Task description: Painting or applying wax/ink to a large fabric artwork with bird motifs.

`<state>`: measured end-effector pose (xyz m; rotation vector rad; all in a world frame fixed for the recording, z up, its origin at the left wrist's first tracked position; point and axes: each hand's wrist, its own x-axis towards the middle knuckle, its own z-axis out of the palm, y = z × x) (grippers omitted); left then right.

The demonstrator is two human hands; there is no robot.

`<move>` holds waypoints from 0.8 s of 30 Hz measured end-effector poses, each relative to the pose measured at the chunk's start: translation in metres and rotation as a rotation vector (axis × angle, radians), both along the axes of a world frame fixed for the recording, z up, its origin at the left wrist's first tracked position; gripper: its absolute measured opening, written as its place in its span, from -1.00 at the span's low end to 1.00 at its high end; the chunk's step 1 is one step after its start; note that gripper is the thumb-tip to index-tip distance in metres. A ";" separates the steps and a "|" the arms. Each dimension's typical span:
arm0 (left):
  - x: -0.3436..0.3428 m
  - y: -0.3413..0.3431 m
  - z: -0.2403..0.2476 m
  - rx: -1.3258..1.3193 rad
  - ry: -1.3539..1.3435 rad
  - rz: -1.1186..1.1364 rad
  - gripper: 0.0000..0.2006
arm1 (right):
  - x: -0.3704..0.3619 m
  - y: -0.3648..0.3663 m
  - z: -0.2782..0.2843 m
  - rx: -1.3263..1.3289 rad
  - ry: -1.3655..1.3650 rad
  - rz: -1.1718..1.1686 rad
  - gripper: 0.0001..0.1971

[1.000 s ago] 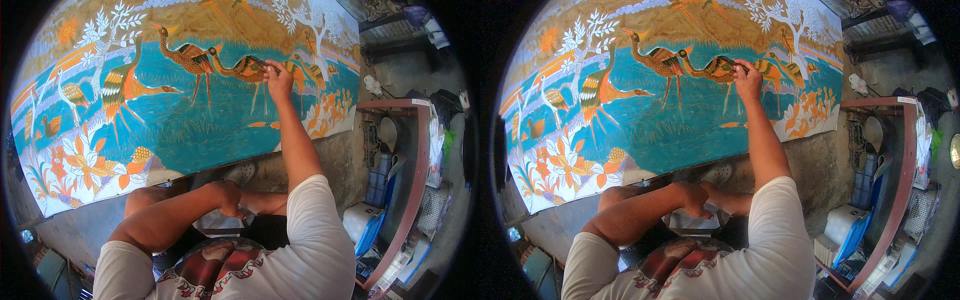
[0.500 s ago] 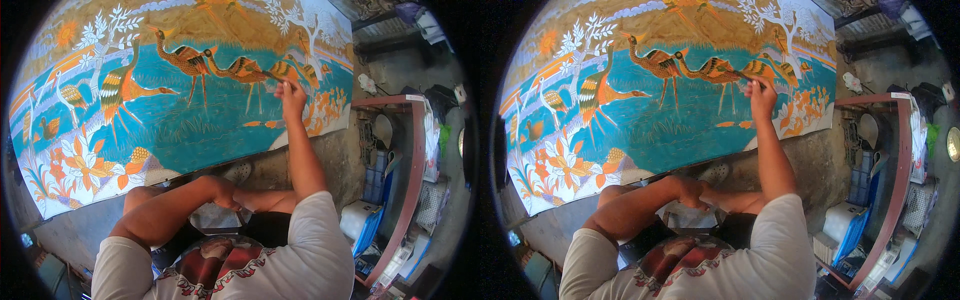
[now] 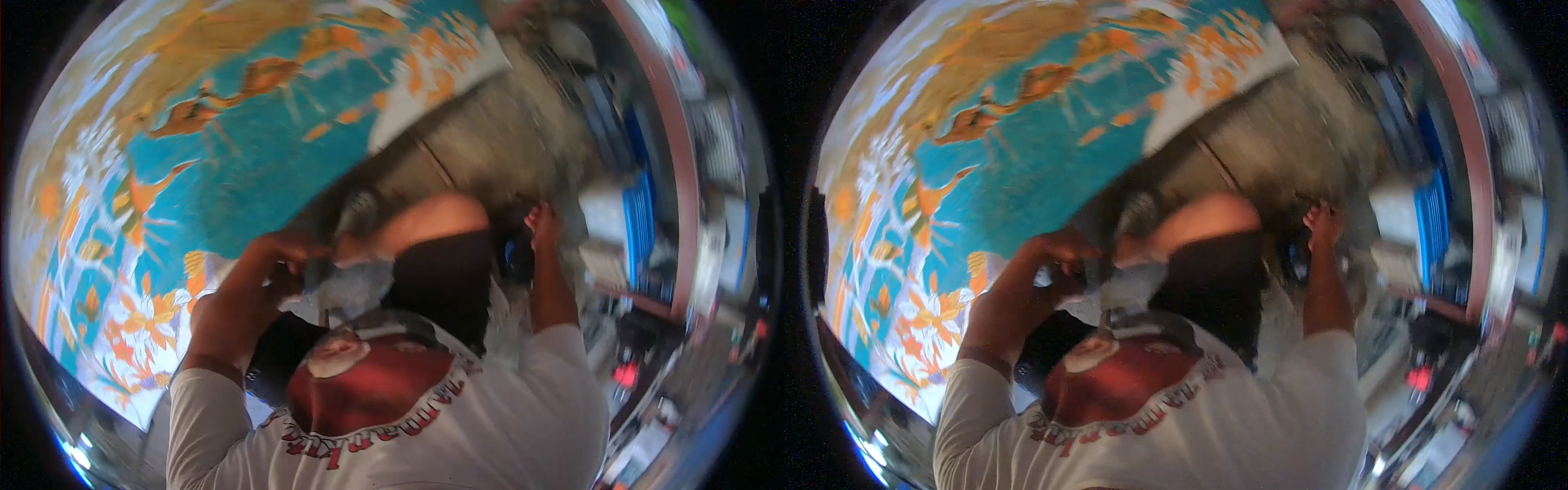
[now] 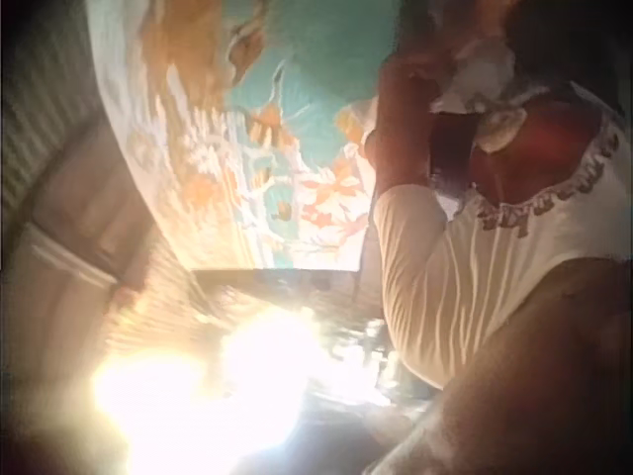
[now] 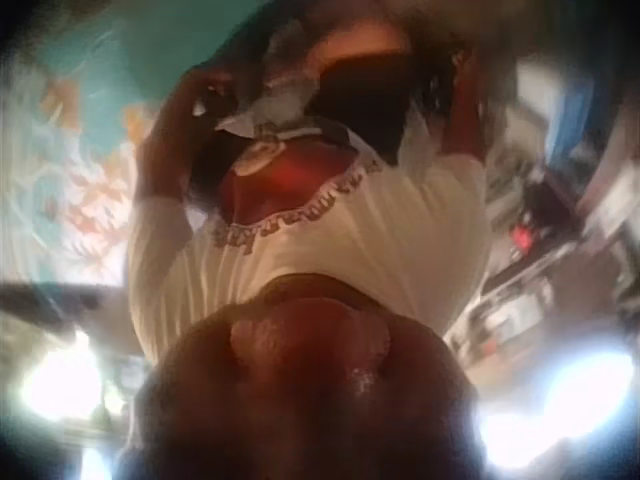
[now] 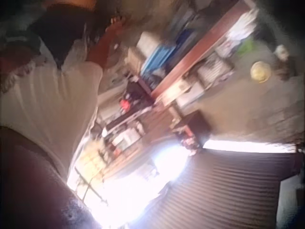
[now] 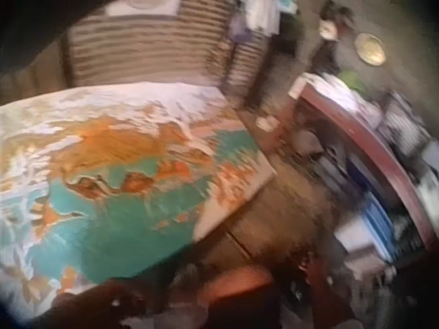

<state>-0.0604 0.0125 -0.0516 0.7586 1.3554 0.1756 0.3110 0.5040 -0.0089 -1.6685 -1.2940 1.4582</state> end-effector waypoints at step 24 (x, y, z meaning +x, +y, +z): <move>0.017 -0.047 0.107 0.217 0.458 -0.068 -0.51 | 0.278 0.016 -0.060 -0.084 0.221 -0.030 -0.47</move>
